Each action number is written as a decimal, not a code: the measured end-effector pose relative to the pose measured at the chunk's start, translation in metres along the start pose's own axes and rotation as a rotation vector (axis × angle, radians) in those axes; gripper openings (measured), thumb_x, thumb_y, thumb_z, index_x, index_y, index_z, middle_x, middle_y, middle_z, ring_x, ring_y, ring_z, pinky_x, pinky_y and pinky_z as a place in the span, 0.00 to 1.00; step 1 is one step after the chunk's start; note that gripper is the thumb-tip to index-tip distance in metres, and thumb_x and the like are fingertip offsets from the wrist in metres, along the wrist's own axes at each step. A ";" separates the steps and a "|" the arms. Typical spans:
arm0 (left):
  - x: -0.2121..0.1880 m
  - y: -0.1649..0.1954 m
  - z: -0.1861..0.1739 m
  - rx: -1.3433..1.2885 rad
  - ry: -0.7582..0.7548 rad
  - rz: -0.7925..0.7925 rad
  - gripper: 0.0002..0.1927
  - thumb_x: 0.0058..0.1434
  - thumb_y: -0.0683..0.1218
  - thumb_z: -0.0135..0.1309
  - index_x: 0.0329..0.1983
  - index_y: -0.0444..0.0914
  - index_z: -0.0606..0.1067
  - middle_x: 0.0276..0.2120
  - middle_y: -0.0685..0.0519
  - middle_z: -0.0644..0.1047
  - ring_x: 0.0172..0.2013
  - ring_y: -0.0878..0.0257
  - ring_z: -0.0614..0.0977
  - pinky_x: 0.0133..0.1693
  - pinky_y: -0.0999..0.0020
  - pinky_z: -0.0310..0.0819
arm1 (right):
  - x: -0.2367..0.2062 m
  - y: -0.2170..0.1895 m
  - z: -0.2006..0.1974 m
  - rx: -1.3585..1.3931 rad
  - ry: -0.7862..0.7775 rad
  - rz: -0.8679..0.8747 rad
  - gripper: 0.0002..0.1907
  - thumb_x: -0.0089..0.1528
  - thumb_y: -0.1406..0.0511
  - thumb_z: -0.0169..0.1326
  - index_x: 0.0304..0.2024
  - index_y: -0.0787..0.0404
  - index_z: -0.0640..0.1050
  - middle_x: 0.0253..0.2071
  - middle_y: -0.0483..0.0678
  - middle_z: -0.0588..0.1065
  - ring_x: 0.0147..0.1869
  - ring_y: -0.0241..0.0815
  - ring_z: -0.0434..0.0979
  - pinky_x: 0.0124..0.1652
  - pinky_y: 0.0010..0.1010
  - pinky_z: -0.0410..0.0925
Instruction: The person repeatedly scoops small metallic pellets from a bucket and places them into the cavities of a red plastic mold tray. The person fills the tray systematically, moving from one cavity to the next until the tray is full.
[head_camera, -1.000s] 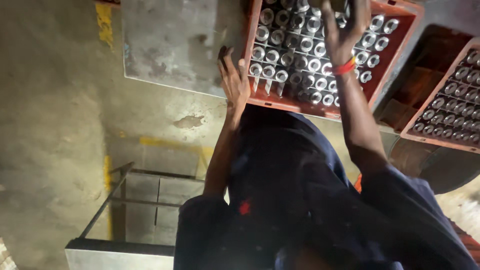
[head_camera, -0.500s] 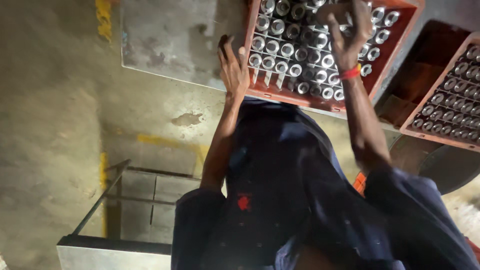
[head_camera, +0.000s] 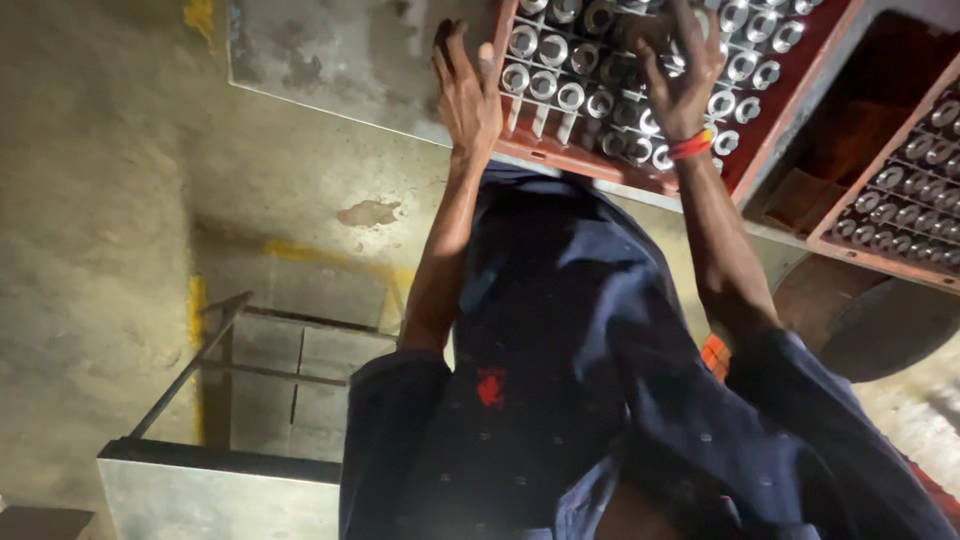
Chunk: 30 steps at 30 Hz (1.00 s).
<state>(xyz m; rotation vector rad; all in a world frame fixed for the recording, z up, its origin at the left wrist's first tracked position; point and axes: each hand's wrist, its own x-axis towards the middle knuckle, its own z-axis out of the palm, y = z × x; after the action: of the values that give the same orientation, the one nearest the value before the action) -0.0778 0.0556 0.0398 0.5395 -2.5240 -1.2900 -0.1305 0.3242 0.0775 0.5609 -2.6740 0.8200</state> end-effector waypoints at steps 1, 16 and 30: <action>0.000 0.000 0.001 0.002 0.003 0.005 0.28 0.78 0.62 0.35 0.68 0.38 0.64 0.66 0.36 0.67 0.65 0.36 0.70 0.62 0.45 0.71 | -0.002 -0.001 -0.002 0.106 0.055 0.040 0.33 0.67 0.70 0.70 0.71 0.62 0.71 0.63 0.57 0.76 0.69 0.58 0.72 0.64 0.50 0.70; 0.004 0.006 0.003 0.072 -0.006 0.006 0.31 0.77 0.62 0.38 0.72 0.36 0.59 0.65 0.29 0.66 0.63 0.30 0.69 0.61 0.43 0.71 | -0.036 0.002 -0.004 0.202 0.022 0.012 0.27 0.67 0.71 0.70 0.65 0.63 0.75 0.52 0.52 0.78 0.56 0.46 0.79 0.54 0.43 0.73; 0.007 0.005 0.008 0.126 -0.022 -0.031 0.25 0.73 0.57 0.46 0.58 0.32 0.68 0.56 0.32 0.72 0.52 0.34 0.77 0.50 0.46 0.76 | -0.064 -0.017 -0.003 0.306 0.093 -0.119 0.30 0.70 0.73 0.65 0.70 0.65 0.67 0.61 0.58 0.77 0.66 0.54 0.75 0.61 0.47 0.76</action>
<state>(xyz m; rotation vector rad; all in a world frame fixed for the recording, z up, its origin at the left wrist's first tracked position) -0.0884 0.0611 0.0399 0.5965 -2.6384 -1.1588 -0.0663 0.3311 0.0640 0.7250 -2.4198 1.1977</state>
